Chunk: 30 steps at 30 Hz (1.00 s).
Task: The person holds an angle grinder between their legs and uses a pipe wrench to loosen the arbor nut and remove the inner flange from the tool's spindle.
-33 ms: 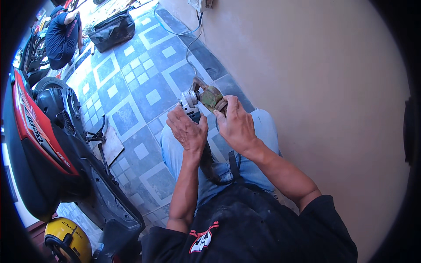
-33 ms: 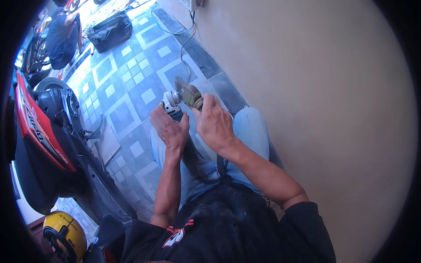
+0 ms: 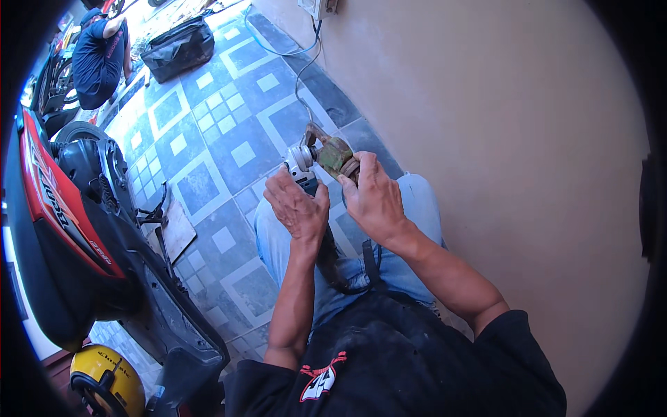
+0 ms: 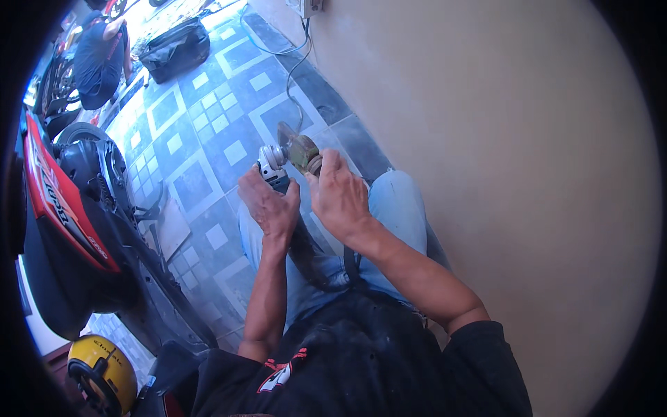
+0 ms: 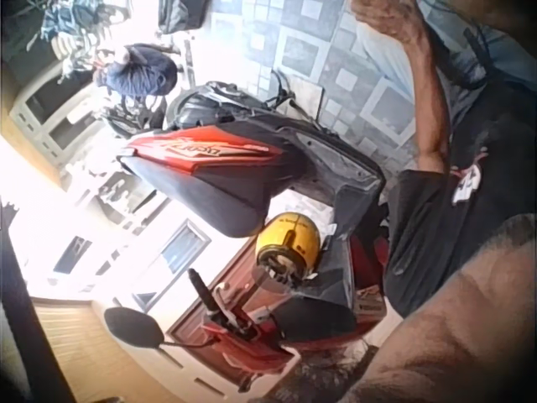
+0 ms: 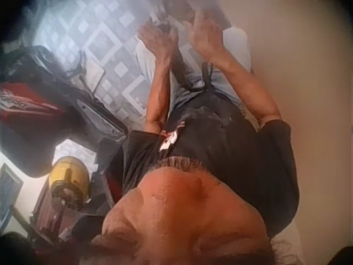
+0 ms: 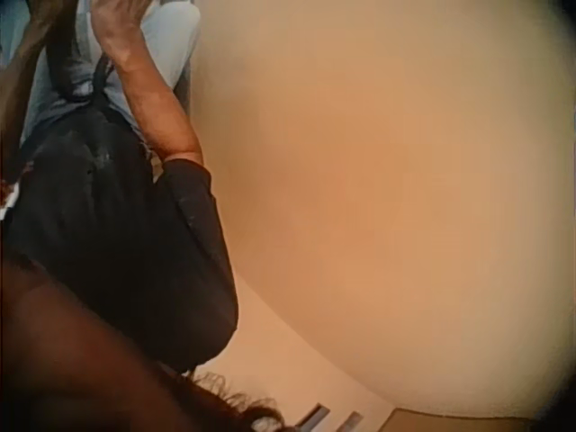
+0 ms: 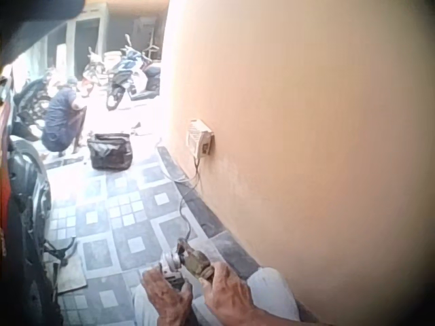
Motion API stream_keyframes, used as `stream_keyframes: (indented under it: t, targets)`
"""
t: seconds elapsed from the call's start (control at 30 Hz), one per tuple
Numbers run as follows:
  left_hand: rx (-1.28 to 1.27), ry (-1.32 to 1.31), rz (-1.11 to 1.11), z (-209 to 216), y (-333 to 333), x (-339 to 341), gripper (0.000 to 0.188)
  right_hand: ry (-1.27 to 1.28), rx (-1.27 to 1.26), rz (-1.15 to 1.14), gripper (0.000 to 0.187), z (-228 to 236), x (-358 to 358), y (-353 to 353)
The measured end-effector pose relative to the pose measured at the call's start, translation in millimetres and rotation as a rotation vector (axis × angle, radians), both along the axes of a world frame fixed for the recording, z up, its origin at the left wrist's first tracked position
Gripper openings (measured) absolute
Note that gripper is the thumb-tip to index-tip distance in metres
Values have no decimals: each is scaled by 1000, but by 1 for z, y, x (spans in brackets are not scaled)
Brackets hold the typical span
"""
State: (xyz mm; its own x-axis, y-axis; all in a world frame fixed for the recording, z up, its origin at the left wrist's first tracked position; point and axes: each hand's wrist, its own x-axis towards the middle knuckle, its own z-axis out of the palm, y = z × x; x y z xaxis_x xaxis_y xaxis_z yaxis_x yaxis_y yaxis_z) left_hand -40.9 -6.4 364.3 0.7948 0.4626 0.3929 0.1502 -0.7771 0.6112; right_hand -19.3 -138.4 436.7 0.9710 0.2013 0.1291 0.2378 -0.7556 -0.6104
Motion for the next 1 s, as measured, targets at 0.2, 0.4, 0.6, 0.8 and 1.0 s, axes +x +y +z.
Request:
stream_keyframes:
  t: [0.2, 0.4, 0.6, 0.8, 1.0]
  targets:
    - [-34, 34, 4, -5, -3, 0, 69, 243, 32, -18, 46, 5, 1, 7]
    - [-28, 35, 4, -5, -2, -3, 71, 184, 77, -2, 41, 10, 2, 9]
    - [-22, 28, -24, -2, -3, -3, 68, 79, 68, 14, 45, 6, -8, 10]
    - [-30, 17, -24, -2, -3, -5, 67, 173, 190, -47, 45, 5, -2, 1]
    - [-27, 6, -20, -3, -2, -7, 68, 190, 148, -47, 45, 4, -9, 5]
